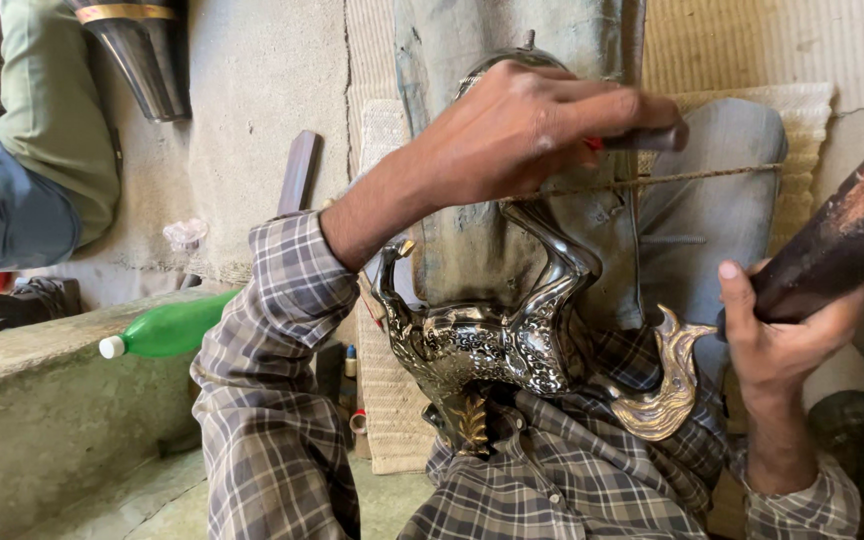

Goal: The person holds a silver-colored metal object with a bird-shaped handle and repeatedly strikes a chisel against its surface using a hammer. The person rotates the object to access different areas and continues hammering the chisel to create or refine engraved patterns.

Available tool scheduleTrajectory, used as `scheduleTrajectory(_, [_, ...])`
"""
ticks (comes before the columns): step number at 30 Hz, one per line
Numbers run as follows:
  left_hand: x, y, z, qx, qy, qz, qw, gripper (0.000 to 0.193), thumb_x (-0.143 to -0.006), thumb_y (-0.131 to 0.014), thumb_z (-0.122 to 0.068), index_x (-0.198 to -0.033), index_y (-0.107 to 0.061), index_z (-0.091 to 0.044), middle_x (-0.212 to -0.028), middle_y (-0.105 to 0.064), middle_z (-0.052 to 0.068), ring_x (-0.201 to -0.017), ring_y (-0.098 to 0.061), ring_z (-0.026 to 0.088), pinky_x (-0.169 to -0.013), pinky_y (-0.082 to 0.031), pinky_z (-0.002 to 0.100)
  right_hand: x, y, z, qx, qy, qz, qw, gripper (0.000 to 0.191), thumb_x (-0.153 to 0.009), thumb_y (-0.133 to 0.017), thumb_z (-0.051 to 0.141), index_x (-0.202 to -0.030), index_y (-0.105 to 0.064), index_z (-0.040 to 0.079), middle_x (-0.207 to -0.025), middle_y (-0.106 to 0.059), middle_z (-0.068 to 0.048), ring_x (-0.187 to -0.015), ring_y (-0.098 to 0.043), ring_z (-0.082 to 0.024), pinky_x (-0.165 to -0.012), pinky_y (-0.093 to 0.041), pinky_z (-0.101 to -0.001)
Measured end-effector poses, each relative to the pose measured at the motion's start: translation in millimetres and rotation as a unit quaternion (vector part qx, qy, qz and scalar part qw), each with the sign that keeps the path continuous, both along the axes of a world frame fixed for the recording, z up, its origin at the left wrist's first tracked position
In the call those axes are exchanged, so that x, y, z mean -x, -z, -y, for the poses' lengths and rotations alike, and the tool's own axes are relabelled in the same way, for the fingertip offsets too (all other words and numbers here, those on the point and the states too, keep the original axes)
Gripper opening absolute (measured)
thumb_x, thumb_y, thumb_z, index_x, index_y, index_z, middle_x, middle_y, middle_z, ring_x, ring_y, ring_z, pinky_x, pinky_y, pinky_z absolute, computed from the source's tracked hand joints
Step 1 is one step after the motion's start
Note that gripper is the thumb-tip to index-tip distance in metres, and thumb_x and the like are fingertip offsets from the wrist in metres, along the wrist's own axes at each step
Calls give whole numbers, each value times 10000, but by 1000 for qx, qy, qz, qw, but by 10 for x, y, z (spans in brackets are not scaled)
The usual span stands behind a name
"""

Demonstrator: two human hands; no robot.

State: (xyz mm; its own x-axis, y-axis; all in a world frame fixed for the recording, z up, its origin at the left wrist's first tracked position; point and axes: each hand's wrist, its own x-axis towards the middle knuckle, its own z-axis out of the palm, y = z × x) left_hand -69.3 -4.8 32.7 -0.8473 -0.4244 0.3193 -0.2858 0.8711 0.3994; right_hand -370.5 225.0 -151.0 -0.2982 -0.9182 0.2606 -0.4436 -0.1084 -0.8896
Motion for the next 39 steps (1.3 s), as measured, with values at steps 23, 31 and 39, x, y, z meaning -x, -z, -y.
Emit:
scheduleTrajectory(23, [41,96,152,8,54,27,998,543,-937,-788,-155,-1437,-587,-221,-1265,-753,73,-1001,-779,256,-738,-631,382,-246,-694,661,85,-89,-74,990,879,-996,-688,-102,-1665,-175,148,-1081,-552,-138,-812,-594,-240,-723,-506,-354])
scheduleTrajectory(31, [27,97,177,-17,69,25,997,554,-930,-806,-172,-1436,-582,-190,-1278,-757,57,-1033,-777,273,-793,-642,399,-226,-646,693,132,-105,-116,979,857,-1049,-720,-77,-1647,-156,168,-1055,-554,-168,-811,-594,-243,-724,-525,-361])
scheduleTrajectory(39, [49,102,229,6,90,26,996,548,-943,-810,-231,-1434,-578,-161,-1242,-761,70,-1034,-772,275,-837,-641,410,-181,-630,721,162,-100,-360,913,993,-895,-742,-150,-1659,-157,95,-984,-575,-146,-809,-660,-280,-668,-557,-365])
